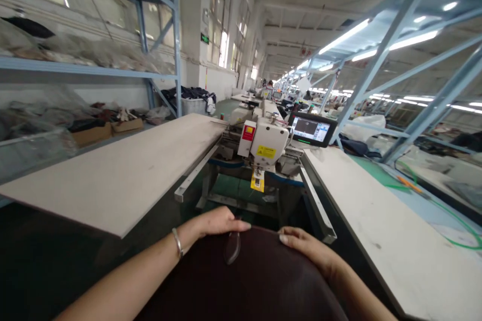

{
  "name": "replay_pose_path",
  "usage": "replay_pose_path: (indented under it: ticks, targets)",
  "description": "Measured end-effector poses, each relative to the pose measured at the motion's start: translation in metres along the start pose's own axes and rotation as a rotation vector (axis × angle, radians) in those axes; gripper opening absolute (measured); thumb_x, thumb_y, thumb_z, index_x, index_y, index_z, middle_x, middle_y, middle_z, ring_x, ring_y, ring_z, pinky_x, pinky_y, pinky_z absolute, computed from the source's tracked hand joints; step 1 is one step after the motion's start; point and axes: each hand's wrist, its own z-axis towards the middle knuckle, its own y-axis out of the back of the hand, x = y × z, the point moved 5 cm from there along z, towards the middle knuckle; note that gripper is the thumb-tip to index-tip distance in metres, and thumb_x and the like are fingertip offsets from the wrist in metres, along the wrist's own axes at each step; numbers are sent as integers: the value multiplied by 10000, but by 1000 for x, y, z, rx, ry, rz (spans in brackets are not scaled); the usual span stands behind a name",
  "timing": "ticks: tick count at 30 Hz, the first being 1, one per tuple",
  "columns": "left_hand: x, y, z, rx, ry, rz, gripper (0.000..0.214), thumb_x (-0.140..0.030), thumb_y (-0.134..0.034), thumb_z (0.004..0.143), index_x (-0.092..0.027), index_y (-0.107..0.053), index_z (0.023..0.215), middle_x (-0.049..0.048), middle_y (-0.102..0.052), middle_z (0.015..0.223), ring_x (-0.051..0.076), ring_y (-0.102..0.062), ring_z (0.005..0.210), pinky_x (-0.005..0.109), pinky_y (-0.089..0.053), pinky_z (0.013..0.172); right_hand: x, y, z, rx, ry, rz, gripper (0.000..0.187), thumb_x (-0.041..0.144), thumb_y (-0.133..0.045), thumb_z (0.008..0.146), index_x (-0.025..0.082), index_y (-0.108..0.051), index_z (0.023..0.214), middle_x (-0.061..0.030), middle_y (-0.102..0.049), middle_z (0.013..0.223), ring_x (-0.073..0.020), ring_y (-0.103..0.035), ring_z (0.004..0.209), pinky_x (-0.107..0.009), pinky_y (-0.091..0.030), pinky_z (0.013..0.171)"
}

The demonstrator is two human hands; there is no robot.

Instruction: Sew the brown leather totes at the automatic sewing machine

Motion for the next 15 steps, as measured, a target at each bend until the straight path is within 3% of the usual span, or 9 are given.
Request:
replay_pose_path:
  ticks: [2, 4, 7, 10, 15]
  targets:
    - [9, 12, 12, -3, 115, 79, 682, -822, -608, 750, -180, -461, 572, -16, -403, 548, 126, -371, 512, 283, -279, 496, 14, 20, 13, 35, -50, -76, 573, 702, -765, 706, 159, -595, 638, 28, -493, 579, -81, -383, 514, -240, -306, 508]
    - [10, 30, 24, -38, 181, 158, 757, -923, -535, 671, -201, -363, 520, -23, -301, 518, 112, -275, 498, 296, -176, 488, 28, 37, 27, 62, -68, -87, 587, 700, -770, 706, 154, -573, 615, 36, -473, 558, -76, -366, 509, -239, -288, 510]
    - [10, 56, 44, -78, 213, 204, 789, -972, -476, 628, -201, -353, 511, -12, -299, 528, 115, -277, 500, 293, -150, 482, 43, 54, 51, 58, -42, 32, 514, 604, -854, 660, 156, -612, 730, 20, -578, 670, -99, -485, 600, -240, -376, 604]
    - [24, 72, 70, -95, 258, 276, 808, -997, -456, 589, -199, -370, 494, -7, -307, 528, 114, -277, 489, 294, -141, 476, 44, 66, 79, 23, -57, 74, 526, 545, -917, 574, 170, -597, 757, 26, -609, 712, -110, -523, 638, -249, -397, 641]
    - [58, 82, 115, -50, 290, 399, 805, -997, -415, 589, -200, -427, 479, 3, -346, 519, 127, -313, 481, 301, -162, 480, 45, 88, 126, 65, -10, -163, 460, 528, -890, 607, 182, -639, 776, 27, -630, 769, -147, -560, 738, -287, -428, 739]
